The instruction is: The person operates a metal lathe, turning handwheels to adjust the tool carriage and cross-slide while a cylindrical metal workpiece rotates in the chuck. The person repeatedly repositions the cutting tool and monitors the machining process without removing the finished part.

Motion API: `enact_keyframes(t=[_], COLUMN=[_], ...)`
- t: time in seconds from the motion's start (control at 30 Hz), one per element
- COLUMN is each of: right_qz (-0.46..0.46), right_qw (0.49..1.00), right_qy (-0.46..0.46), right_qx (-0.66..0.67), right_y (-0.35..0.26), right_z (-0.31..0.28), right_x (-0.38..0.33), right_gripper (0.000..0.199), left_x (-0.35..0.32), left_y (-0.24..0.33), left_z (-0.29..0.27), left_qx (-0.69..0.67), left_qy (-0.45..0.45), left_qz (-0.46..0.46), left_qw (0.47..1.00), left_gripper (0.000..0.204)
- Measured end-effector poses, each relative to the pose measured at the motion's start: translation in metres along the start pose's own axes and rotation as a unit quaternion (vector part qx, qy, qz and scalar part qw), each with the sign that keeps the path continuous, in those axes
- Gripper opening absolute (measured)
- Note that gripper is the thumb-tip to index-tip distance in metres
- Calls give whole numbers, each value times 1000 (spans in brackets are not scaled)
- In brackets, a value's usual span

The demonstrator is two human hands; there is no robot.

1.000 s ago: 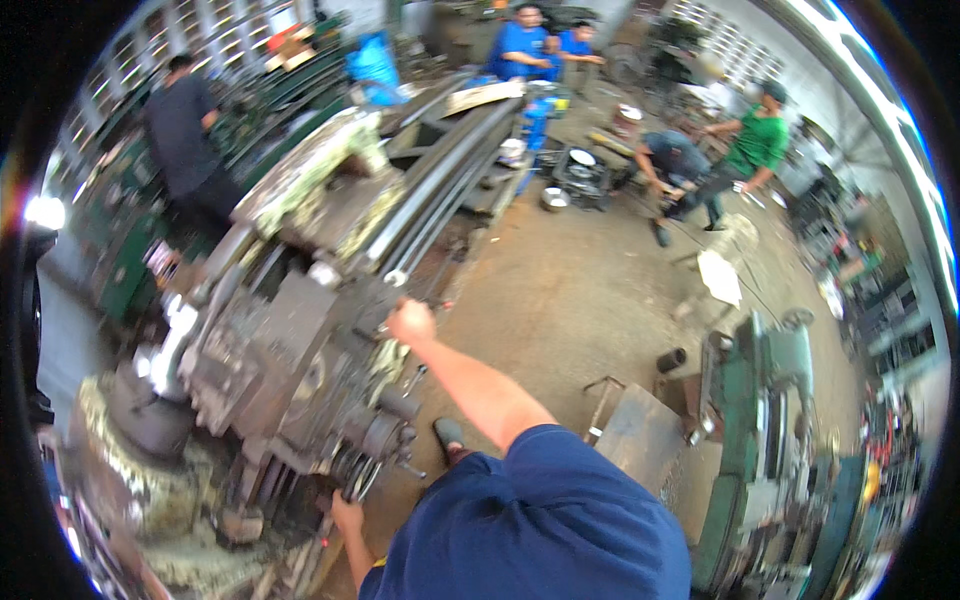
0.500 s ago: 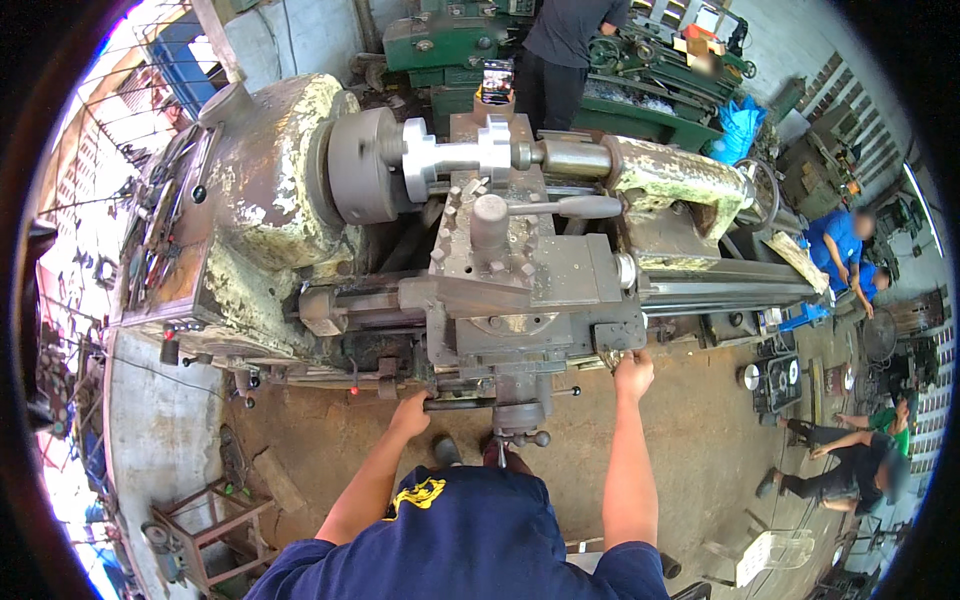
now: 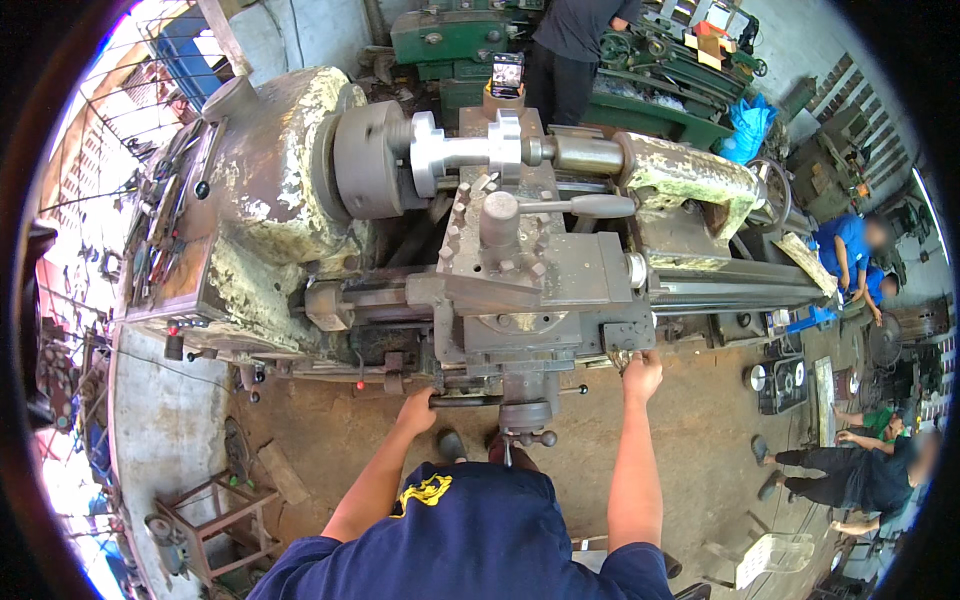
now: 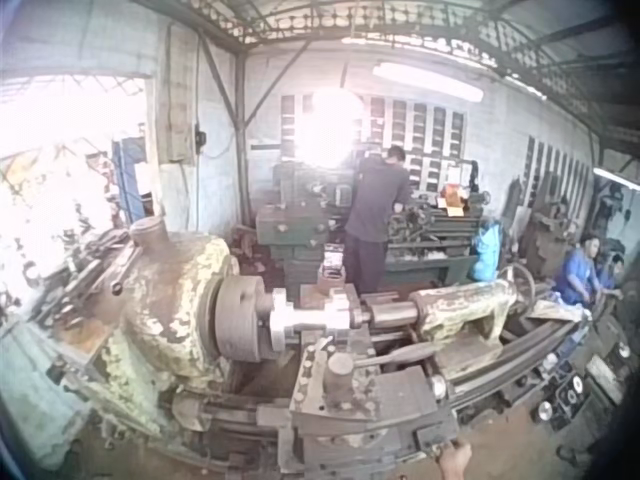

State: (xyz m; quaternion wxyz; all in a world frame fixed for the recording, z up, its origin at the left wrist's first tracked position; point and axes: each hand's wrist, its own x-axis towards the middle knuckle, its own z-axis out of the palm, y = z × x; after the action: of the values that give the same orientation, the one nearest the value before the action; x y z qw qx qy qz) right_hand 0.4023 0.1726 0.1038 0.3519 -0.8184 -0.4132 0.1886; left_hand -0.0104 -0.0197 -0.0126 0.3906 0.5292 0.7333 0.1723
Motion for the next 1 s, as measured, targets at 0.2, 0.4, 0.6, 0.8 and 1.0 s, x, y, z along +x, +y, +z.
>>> enact_keyframes(t=[0.2,0.4,0.6,0.8,1.0], right_qz=[0,-15,-27,-30,-35], right_qw=[1000,1000,1000,999,999], right_qy=[-1,14,10,10,13], right_qx=[2,7,9,16,12], right_y=[1,14,13,0,4], right_z=[1,9,7,1,3], right_x=[-1,7,5,-3,0], right_gripper=[22,20,19,19,20], left_x=[1,1,-1,-3,-14], left_y=[-8,-3,1,-6,-2], left_z=[-4,-10,-7,4,-6], left_qx=[-8,5,-34,-32,-41], left_qy=[-5,-15,-13,39,30], left_qz=[14,1,-58,-85,-121], left_qw=[1000,1000,998,995,991], left_gripper=[42,44,45,44,41])
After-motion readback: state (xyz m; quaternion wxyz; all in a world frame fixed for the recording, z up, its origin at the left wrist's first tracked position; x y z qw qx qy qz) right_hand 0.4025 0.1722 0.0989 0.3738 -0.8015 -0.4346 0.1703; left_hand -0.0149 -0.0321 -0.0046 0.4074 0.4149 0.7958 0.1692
